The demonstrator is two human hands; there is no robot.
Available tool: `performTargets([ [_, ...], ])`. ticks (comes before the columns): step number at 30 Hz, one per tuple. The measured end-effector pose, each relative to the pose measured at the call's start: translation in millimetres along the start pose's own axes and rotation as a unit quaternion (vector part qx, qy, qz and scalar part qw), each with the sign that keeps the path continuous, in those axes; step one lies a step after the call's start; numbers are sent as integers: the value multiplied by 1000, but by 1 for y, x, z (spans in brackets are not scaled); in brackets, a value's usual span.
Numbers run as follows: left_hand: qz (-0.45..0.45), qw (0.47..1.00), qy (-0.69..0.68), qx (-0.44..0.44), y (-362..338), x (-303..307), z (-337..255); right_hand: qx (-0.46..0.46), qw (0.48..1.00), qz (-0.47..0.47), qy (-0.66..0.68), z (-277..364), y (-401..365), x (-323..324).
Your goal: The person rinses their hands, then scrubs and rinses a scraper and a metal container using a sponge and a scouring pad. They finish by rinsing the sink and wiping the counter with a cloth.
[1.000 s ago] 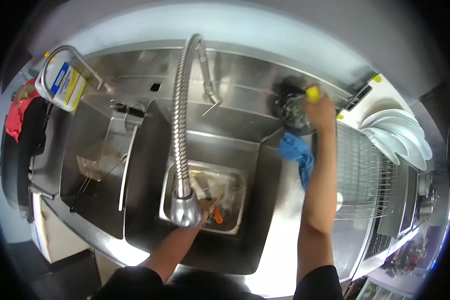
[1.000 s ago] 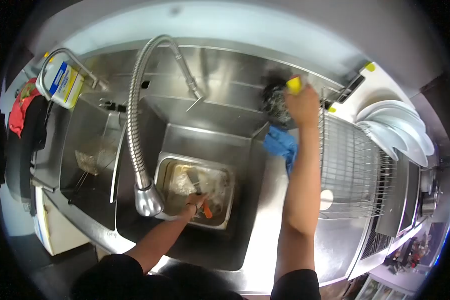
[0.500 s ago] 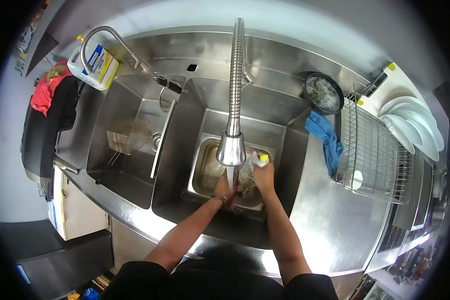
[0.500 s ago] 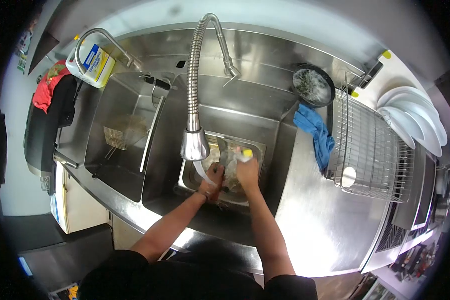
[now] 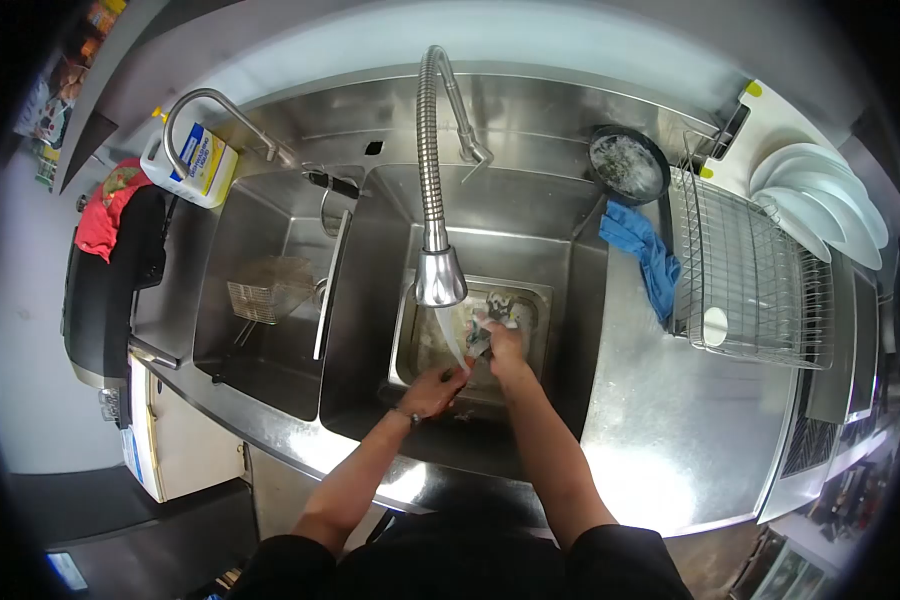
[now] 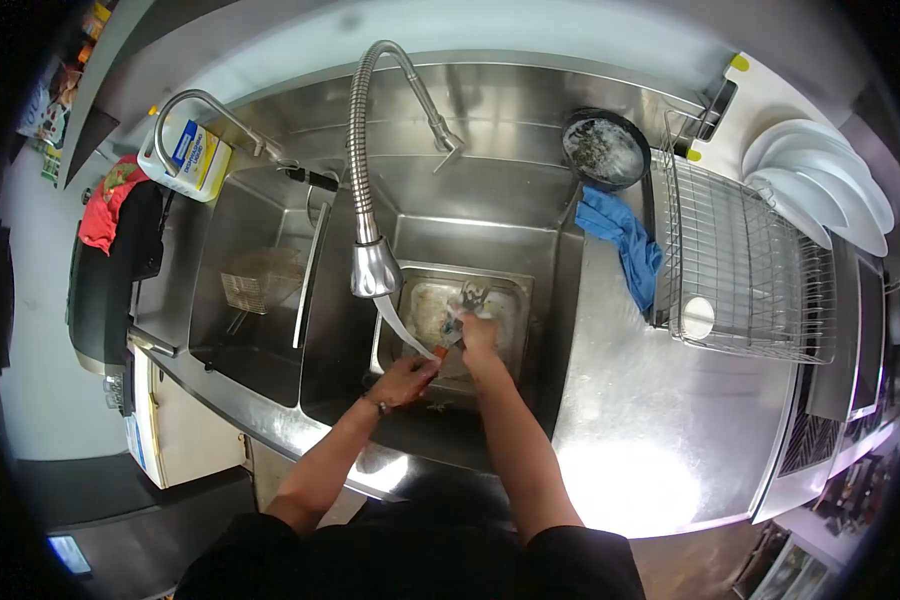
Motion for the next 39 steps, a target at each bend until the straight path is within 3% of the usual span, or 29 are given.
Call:
performTargets([
  [1,0,1000,2,2,-2,0,4,-16,999,31,30,-6,2,3],
  [3,75,952,-290,57,-4,-6,16,-31,995,62,65,-21,11,9],
  [6,117,941,-312,57,3,-2,13,-56,995,22,75,-41,17,12],
  [8,118,946,-296,64,-2,3,-2,12,997,-50,-64,-35,25,12],
  [10,117,947,-290,69,-14,4,-10,15,994,-82,-70,-47,75,39],
  [12,118,977,-156,91,-25,12,-8,21,991,-113,-74,-26,91,57],
  [13,116,977,-154,90,-31,15,-4,201,942,-68,-260,13,72,49],
  [14,100,981,-150,76,-40,17,2,365,827,-19,-428,39,54,37],
  [15,84,984,-147,62,-45,17,7,363,828,-18,-427,46,47,34],
  [17,63,986,-137,74,-45,18,12,223,726,-32,-650,55,33,23],
  [18,43,987,-127,84,-44,18,15,204,719,-30,-664,49,17,10],
  [22,31,995,-70,70,-31,11,26,291,751,17,-592,9,21,5],
  [24,13,999,-30,9,-14,10,56,182,734,112,-645,7,18,3],
  [25,12,999,-28,10,-23,13,45,182,735,113,-643,10,14,1],
  [27,10,999,37,37,-50,20,10,220,671,137,-694,16,5,-2],
  [28,11,999,38,38,-49,20,13,220,672,137,-694,12,9,0],
  [30,-2,1000,-16,17,-48,18,19,235,846,33,-478,8,20,5],
  [31,-3,1000,-16,16,-50,19,16,236,845,34,-478,4,33,11],
  [33,-13,999,-29,28,-57,24,9,358,871,8,-337,1,55,20],
  [34,-14,999,-29,28,-55,24,14,357,871,9,-336,13,36,9],
  [36,-14,999,-40,-3,-50,21,27,237,748,62,-616,46,-28,-29],
  [37,-13,999,-41,-4,-51,20,26,237,748,61,-617,44,-26,-29],
  [39,-15,1000,5,-12,-54,18,19,241,615,162,-733,29,-13,-26],
])
Point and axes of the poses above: each hand's wrist, its own y-axis towards the middle knuckle, its own x-axis out of the back of the hand, z = x × y, the point moved 2 cm from there along y, towards the middle knuckle, and after that the axes turned 10 degrees about y, right-handed, at the moved point
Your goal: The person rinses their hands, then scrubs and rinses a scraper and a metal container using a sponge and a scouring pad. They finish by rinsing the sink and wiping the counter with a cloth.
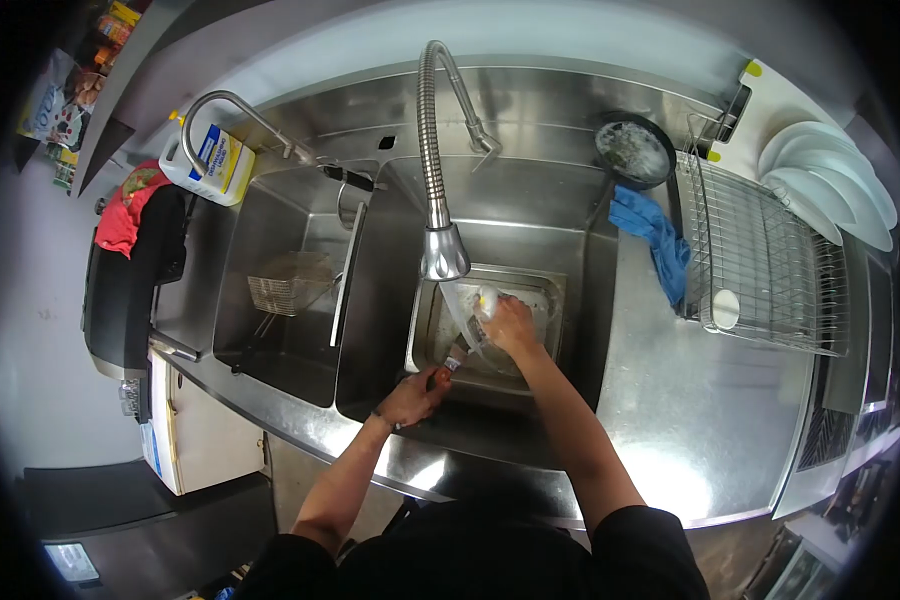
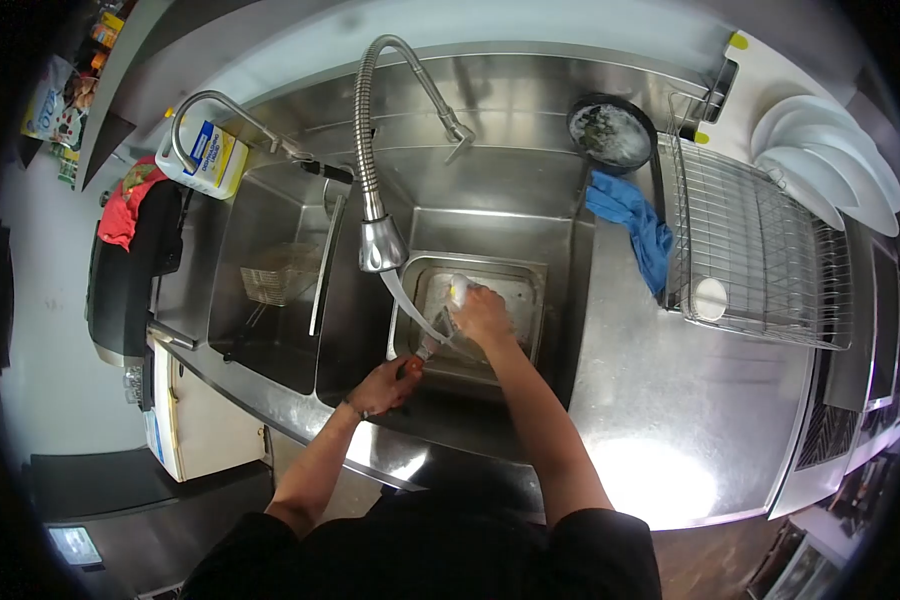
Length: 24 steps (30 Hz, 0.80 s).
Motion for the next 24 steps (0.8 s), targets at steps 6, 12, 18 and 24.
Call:
performTargets([
  [6,-44,999,9,-30,-1,-6,3,-49,889,-236,390,-20,4,-1],
  [12,-63,997,24,-24,0,-8,7,58,973,-207,87,-17,7,-21],
  [18,-102,964,-241,-39,13,-25,4,-246,580,-368,684,-45,15,-30],
  [24,-51,983,-172,-39,30,-31,-3,-69,797,-222,557,10,-13,-34],
])
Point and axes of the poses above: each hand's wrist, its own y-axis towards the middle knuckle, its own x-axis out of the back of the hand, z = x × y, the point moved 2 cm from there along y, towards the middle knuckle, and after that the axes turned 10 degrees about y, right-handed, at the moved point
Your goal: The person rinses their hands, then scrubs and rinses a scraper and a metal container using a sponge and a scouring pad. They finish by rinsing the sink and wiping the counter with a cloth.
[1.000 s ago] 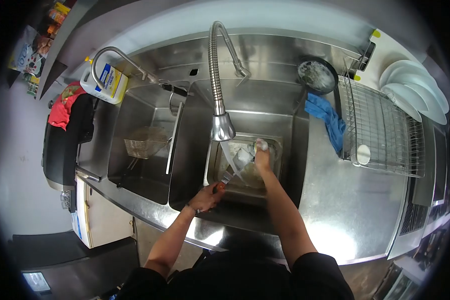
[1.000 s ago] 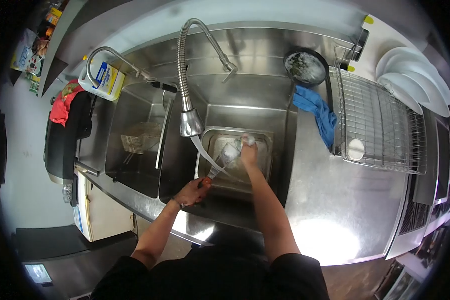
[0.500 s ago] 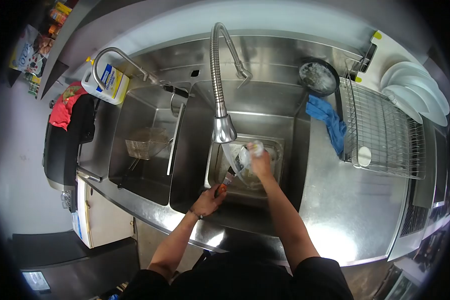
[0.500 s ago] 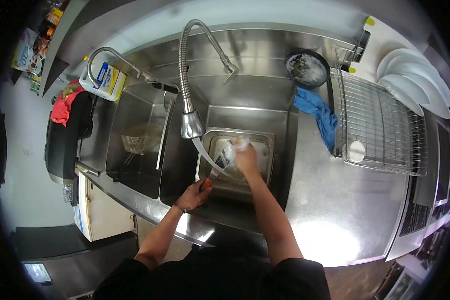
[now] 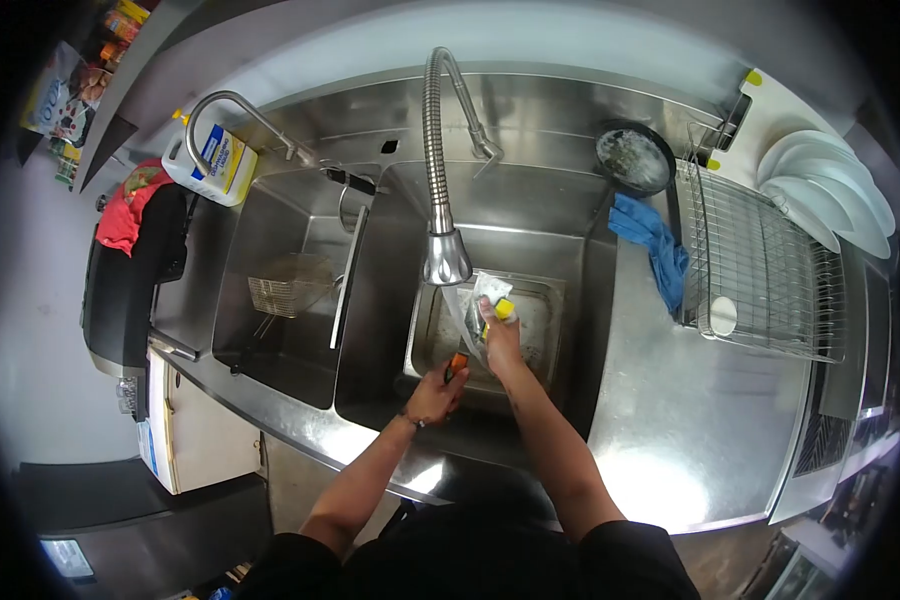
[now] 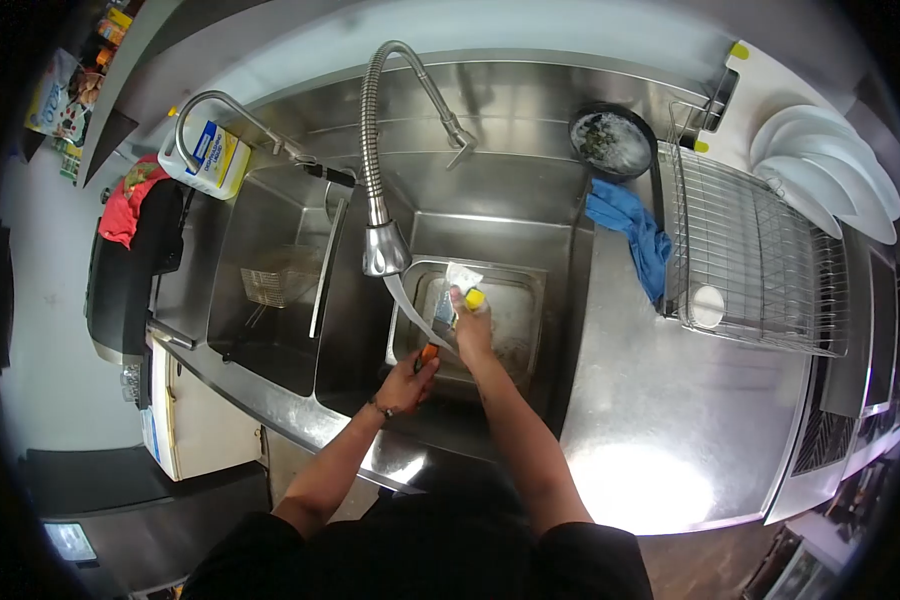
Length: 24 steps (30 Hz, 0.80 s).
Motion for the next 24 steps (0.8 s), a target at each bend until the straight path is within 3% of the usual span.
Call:
performTargets([
  [3,-33,999,-4,18,0,-3,-17,-214,965,-19,-151,25,-5,3],
  [4,-42,997,31,59,6,3,-6,-214,971,72,-75,-9,0,11],
  [5,-40,997,31,64,15,6,5,-138,953,189,-190,-29,3,15],
  [6,-20,998,11,53,23,9,13,-238,950,191,70,-19,-13,4],
  [7,32,998,-48,35,34,11,25,-200,933,252,160,17,-26,-1],
  [8,93,989,-110,24,47,11,35,-252,901,203,288,-2,-12,-1],
  [9,154,977,-148,17,55,11,39,-305,893,111,313,26,-17,-2],
  [10,3,1000,21,-5,38,0,3,-273,895,122,332,29,-8,-2],
  [11,13,1000,23,-9,37,-13,-11,-196,923,68,325,29,0,-5],
  [13,-64,991,20,-119,34,-20,-34,-206,941,33,267,37,6,-7],
  [14,-62,990,23,-121,35,-20,-35,-220,953,-2,206,39,7,-7],
  [17,-196,965,60,-161,42,-20,-31,-193,969,19,153,0,11,-17],
  [18,-195,965,60,-165,43,-22,-28,-205,971,22,124,-22,10,-19],
  [19,-267,942,134,-153,43,-22,-26,-155,978,85,109,-40,7,-20],
  [20,-337,908,207,-139,43,-21,-21,-152,979,84,111,-26,4,-20],
  [22,-324,900,236,-172,52,-24,0,-145,975,-10,165,-3,-7,-16],
  [23,-316,886,253,-226,55,-28,7,-99,956,-30,276,-8,2,-20],
  [24,-308,869,269,-279,57,-29,13,-100,955,-28,278,-14,6,-18],
])
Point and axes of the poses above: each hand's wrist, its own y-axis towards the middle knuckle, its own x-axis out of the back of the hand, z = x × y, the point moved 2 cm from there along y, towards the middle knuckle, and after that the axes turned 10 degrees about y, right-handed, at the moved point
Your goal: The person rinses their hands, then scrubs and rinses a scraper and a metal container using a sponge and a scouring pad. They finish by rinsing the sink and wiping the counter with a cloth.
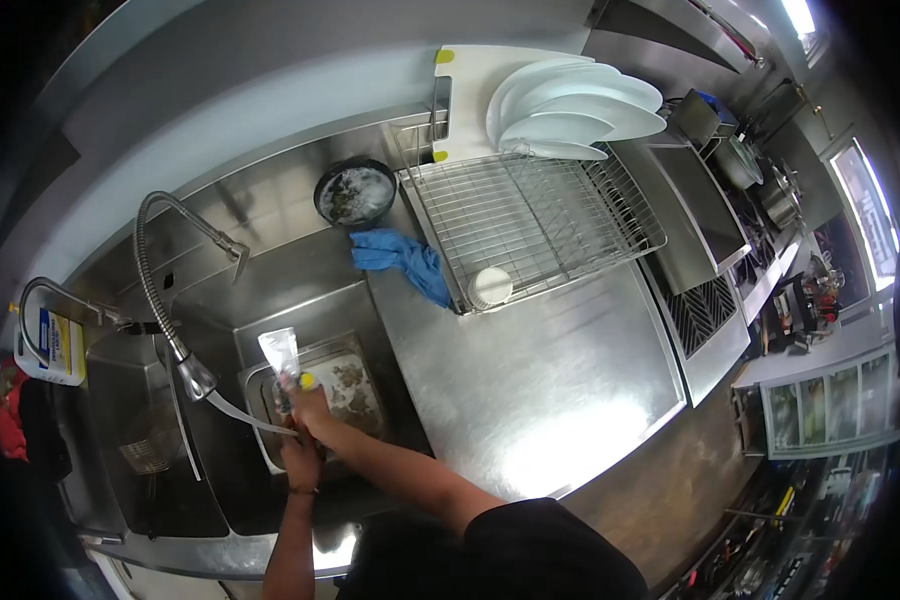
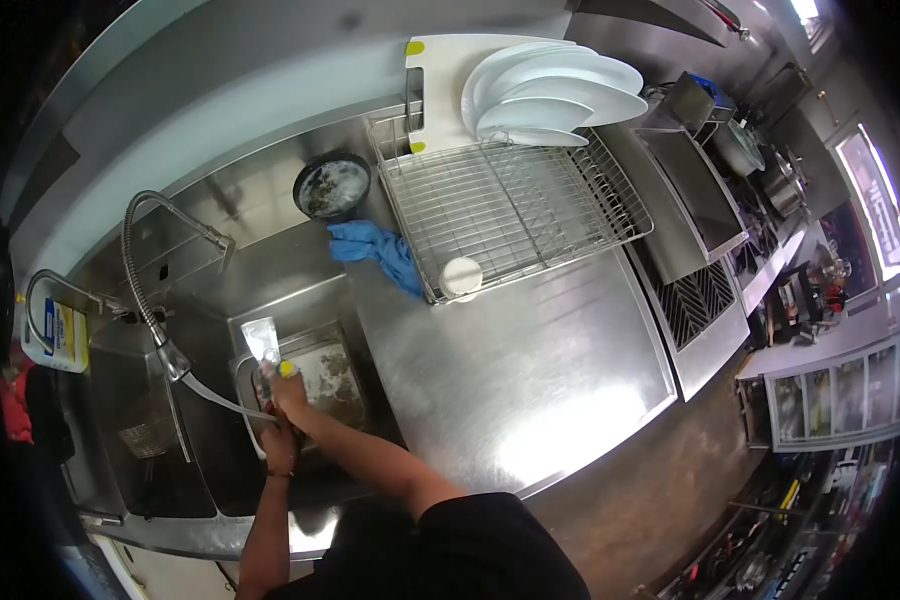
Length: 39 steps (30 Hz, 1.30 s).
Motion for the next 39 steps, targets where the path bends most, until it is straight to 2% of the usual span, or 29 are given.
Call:
performTargets([
  [1,133,982,-65,115,4,18,-26,-32,998,-59,-17,18,-4,-4],
  [2,130,983,-60,117,9,19,-28,-69,990,-117,-34,34,-12,-7],
  [3,146,985,-11,87,11,20,-25,-123,971,-139,-147,47,-25,-10],
  [4,138,988,45,58,7,17,-10,-104,964,-87,-228,39,-21,2],
  [6,98,981,166,0,-3,6,24,-114,985,-15,-126,13,-18,14],
  [7,94,981,170,-8,-7,6,26,-149,987,-9,55,21,-19,13],
  [8,93,980,174,-14,-9,7,19,-166,985,-8,-33,21,-1,22],
  [9,85,985,152,13,-5,8,7,-109,992,45,50,42,-11,1],
  [10,80,988,128,40,-2,12,-7,-144,986,32,83,20,10,20],
  [11,93,989,109,34,1,24,-21,-88,992,18,83,16,8,17],
  [12,105,990,86,25,5,30,-32,-127,991,-30,-39,30,1,1],
  [14,53,993,79,67,7,29,-36,-129,988,-70,-48,27,-5,-7],
  [15,7,994,60,96,7,29,-37,-136,987,-64,-49,25,-9,-9],
  [18,23,982,20,184,5,25,-28,-152,986,-52,-42,14,-24,-4],
  [20,16,986,14,167,9,29,-23,-133,988,28,-79,10,-31,5],
  [22,15,987,-33,156,12,28,-20,-141,987,45,-68,9,-16,19],
  [24,11,990,-11,137,14,21,-7,-80,995,-57,-28,11,-7,28],
  [25,29,991,-14,129,15,22,-9,-81,995,-57,-27,15,-7,25],
  [27,48,991,-19,120,17,25,-13,-71,958,-151,-235,28,-9,25],
  [29,149,977,46,148,16,29,-15,-41,940,-173,-291,54,-27,8],
  [30,150,976,46,150,16,32,-18,-28,930,-184,-318,56,-29,12],
  [31,182,954,21,238,18,36,-24,-15,918,-196,-344,57,-32,16],
  [32,212,922,-4,324,18,37,-25,-10,938,-155,-310,50,-28,29],
  [33,214,922,-2,324,20,35,-26,-5,955,-113,-276,43,-23,41],
  [34,195,924,-77,320,20,31,-24,-7,955,-116,-274,41,-28,41],
  [35,174,921,-151,315,20,27,-23,-47,916,-97,-387,39,-36,35],
  [36,176,920,-150,315,18,15,-17,-20,911,-81,-404,30,-38,35],
  [38,168,817,-411,368,15,-12,-6,37,897,-49,-437,14,-42,34],
  [39,191,787,-438,389,16,-14,0,137,901,-1,-413,17,-38,31],
])
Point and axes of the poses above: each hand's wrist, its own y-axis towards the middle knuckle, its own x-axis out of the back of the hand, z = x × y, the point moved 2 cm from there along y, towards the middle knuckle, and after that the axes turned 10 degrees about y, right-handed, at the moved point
